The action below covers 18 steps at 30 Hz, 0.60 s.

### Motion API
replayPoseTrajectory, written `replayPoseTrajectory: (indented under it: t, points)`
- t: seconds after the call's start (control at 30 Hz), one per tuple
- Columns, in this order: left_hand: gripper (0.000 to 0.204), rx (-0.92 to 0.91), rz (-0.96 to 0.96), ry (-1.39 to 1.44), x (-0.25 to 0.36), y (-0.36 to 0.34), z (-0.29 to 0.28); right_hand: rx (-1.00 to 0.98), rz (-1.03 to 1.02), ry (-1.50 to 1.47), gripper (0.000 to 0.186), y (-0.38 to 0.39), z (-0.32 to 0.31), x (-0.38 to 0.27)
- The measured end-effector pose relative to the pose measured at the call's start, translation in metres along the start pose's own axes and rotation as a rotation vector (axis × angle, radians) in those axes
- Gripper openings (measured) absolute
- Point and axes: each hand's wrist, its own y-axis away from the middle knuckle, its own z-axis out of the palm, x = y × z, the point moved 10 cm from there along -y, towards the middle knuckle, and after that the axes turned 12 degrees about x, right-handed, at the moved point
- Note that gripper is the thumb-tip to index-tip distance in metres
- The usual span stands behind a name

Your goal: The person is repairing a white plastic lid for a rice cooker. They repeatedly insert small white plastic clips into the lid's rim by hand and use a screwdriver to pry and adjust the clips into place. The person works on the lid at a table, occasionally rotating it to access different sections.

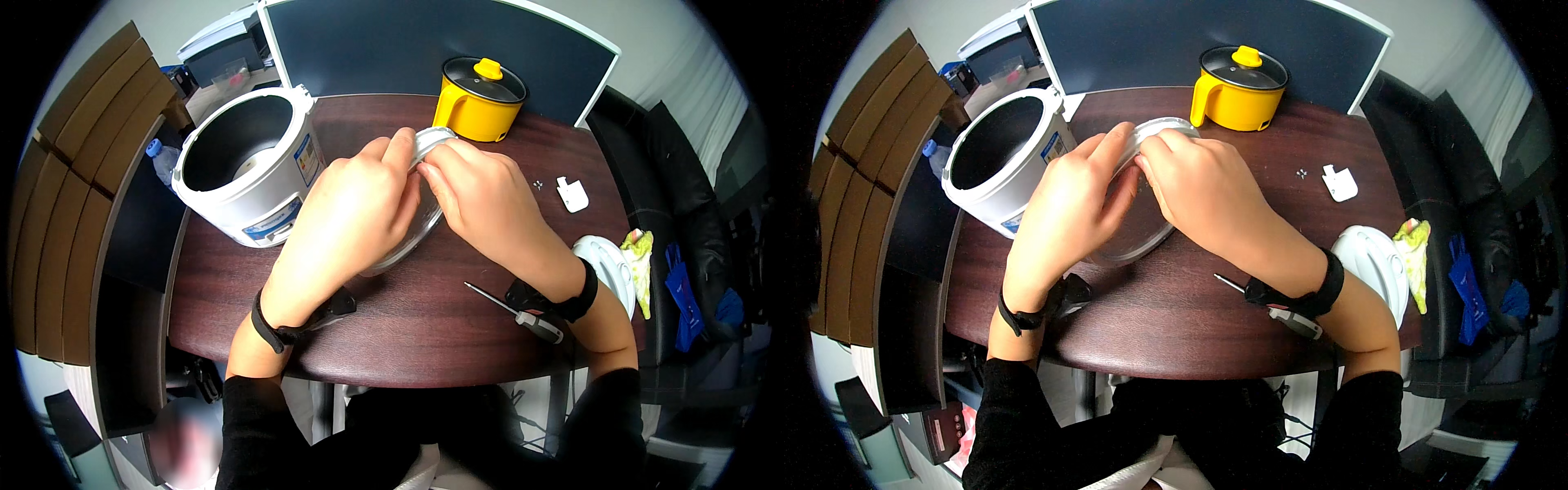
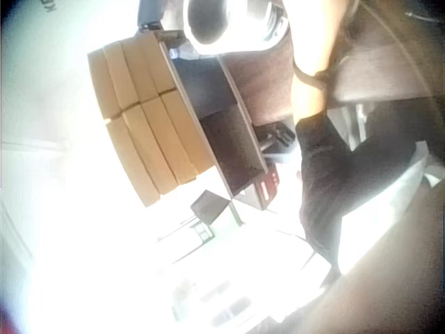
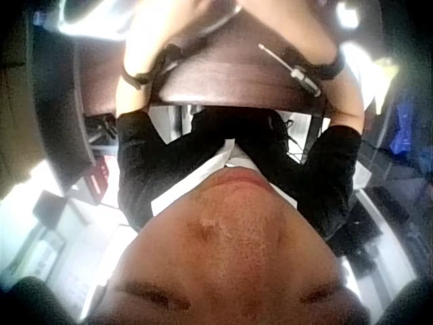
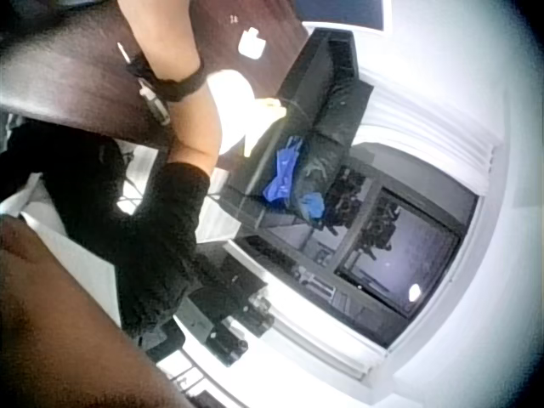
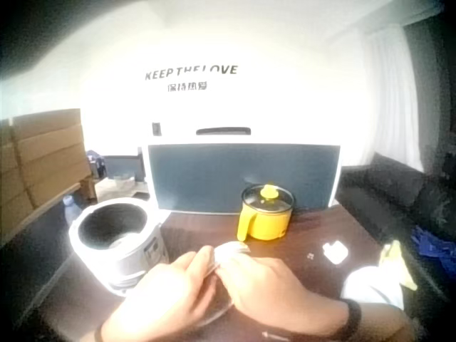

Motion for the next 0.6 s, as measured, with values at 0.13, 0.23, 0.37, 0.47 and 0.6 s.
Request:
replayPoseTrajectory:
  t: [0.13,0.23,0.37,0.47,0.6]
  points:
    - [0.034,0.050,0.037,0.008,0.005,0.000,-0.003,0.000,-0.035,0.051,0.009,0.000,-0.004,-0.006]
    - [0.027,0.090,0.093,-0.024,0.010,0.000,-0.004,-0.001,0.038,-0.002,0.009,0.001,-0.004,-0.001]
    - [0.031,0.115,0.092,-0.062,0.011,0.001,-0.001,-0.001,0.239,-0.114,0.011,0.005,-0.001,0.011]
    - [0.032,0.111,0.086,-0.084,0.013,0.001,-0.002,0.009,0.395,-0.213,0.014,0.010,0.002,0.020]
    - [0.030,0.106,0.096,-0.100,0.016,0.002,-0.002,0.023,0.435,-0.186,0.016,0.010,0.001,0.025]
